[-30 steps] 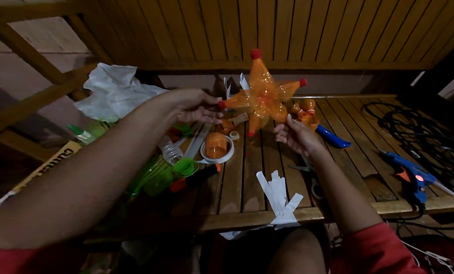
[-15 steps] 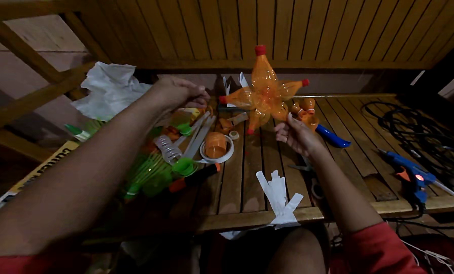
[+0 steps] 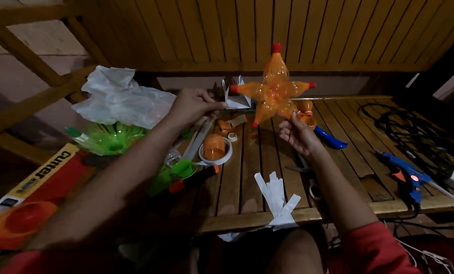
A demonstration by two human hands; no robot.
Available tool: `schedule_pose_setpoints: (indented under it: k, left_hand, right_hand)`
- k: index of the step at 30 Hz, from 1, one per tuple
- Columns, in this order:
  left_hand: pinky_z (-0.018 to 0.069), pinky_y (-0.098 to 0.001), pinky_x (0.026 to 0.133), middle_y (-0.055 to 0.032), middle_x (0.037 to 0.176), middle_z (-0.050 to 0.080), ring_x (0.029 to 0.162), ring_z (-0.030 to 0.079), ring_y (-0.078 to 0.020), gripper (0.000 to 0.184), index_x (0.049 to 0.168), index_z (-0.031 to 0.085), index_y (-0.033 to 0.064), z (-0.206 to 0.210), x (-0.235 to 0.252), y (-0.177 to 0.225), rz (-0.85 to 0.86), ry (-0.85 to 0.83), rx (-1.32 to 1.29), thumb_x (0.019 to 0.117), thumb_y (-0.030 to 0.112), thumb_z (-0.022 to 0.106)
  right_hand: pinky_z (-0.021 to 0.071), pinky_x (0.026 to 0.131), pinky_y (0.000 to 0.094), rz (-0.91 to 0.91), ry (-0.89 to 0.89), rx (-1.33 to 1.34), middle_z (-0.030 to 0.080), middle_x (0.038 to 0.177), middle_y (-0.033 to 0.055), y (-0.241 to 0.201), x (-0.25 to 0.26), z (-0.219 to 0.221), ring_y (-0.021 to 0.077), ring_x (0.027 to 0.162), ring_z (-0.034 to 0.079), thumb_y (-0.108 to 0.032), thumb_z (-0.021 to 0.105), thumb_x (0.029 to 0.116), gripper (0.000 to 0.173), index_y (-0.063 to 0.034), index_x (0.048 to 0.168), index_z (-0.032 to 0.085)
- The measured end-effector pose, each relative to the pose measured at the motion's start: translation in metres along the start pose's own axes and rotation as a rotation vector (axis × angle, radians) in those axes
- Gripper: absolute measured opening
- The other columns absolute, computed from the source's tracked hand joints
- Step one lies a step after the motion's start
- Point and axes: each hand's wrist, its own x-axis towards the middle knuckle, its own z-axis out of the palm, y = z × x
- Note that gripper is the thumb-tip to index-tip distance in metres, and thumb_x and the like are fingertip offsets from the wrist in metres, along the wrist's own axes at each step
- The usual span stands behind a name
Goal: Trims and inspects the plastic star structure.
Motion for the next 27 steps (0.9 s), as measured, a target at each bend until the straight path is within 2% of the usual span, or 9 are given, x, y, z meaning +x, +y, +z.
schedule_pose_setpoints:
  k: [3,6,11,12,14,17,19,22,27]
  left_hand:
    - [0.0578,-0.0298,0.074,-0.0078,0.083,0.068,0.071,0.065,-0.0092,0.025,0.099,0.065,-0.004,-0.005,0.007,0.009,0.072,0.042,0.097,0.0928,0.017,0.076]
    - [0.0573,-0.0312,0.08,-0.0139,0.1,0.07,0.083,0.067,-0.0114,0.026,0.116,0.064,-0.0063,-0.011,0.017,0.039,0.169,0.049,0.153,0.1038,0.016,0.06]
    - [0.0497,-0.0353,0.102,-0.0187,0.144,0.055,0.124,0.06,-0.0208,0.041,0.14,0.054,-0.0003,-0.002,0.024,0.095,0.498,-0.002,0.234,0.1007,-0.003,0.046]
    - [0.0486,-0.0341,0.103,-0.0182,0.144,0.053,0.124,0.059,-0.0199,0.04,0.141,0.053,0.0006,0.001,0.02,0.102,0.511,0.013,0.247,0.101,0.001,0.048]
    - [0.0506,-0.0377,0.091,-0.0189,0.127,0.062,0.104,0.062,-0.0208,0.029,0.128,0.06,-0.0013,0.009,-0.004,0.109,0.471,0.105,0.271,0.1028,0.01,0.054]
    - [0.0531,-0.0462,0.078,-0.0205,0.101,0.065,0.084,0.063,-0.0277,0.023,0.114,0.063,-0.0039,0.03,-0.054,0.082,0.319,0.165,0.277,0.104,0.016,0.057]
    - [0.0562,-0.0457,0.074,-0.017,0.101,0.069,0.083,0.067,-0.0265,0.021,0.115,0.064,-0.0005,0.057,-0.07,0.049,0.227,0.136,0.218,0.1001,0.015,0.064]
    - [0.0582,-0.0444,0.078,-0.0186,0.113,0.069,0.091,0.07,-0.0278,0.04,0.125,0.059,-0.0011,0.096,-0.072,0.014,0.194,0.131,0.079,0.0943,0.019,0.075]
    - [0.0593,-0.0328,0.08,-0.0138,0.113,0.065,0.089,0.068,-0.0163,0.043,0.134,0.054,-0.0028,0.125,-0.065,0.012,-0.004,0.086,-0.497,0.0973,0.012,0.07]
  right_hand:
    - [0.0595,0.072,0.0219,0.013,0.041,0.0,0.071,0.087,0.0004,0.0,0.001,-0.001,0.0067,0.07,0.068,-0.033,0.021,0.1139,0.046,-0.0065,0.121,0.058]
    - [0.0587,0.073,0.022,0.024,0.038,-0.019,0.07,0.086,-0.0003,0.001,0.001,0.0,0.0065,0.07,0.067,-0.032,0.02,0.1141,0.045,-0.0062,0.124,0.055]
    - [0.059,0.073,0.0227,0.007,0.04,-0.016,0.071,0.087,0.0006,0.002,0.001,-0.001,0.0072,0.071,0.068,-0.033,0.02,0.1139,0.046,-0.0066,0.115,0.058]
    - [0.0592,0.073,0.0224,0.002,0.032,-0.011,0.071,0.089,0.0002,0.003,0.001,-0.002,0.007,0.072,0.068,-0.033,0.02,0.114,0.045,-0.006,0.123,0.056]
    - [0.0587,0.073,0.0216,-0.005,0.027,-0.004,0.07,0.091,-0.0009,0.002,0.001,-0.003,0.0058,0.073,0.068,-0.033,0.02,0.1139,0.045,-0.0065,0.132,0.051]
    - [0.0583,0.071,0.0196,-0.018,0.029,0.024,0.07,0.089,-0.0024,0.0,-0.001,0.0,0.0037,0.071,0.067,-0.034,0.019,0.1138,0.047,-0.0081,0.132,0.053]
    - [0.0583,0.07,0.0193,-0.02,0.019,0.046,0.07,0.089,-0.0024,0.0,0.0,-0.001,0.0035,0.07,0.067,-0.035,0.018,0.1137,0.048,-0.0093,0.134,0.054]
    - [0.058,0.07,0.019,-0.009,0.016,0.044,0.07,0.089,-0.0025,0.001,-0.002,0.002,0.0032,0.07,0.066,-0.036,0.018,0.1136,0.049,-0.01,0.134,0.054]
    - [0.0575,0.07,0.0193,-0.031,0.027,0.087,0.069,0.087,-0.0027,0.0,-0.003,0.007,0.0038,0.069,0.066,-0.035,0.019,0.1137,0.047,-0.0096,0.126,0.056]
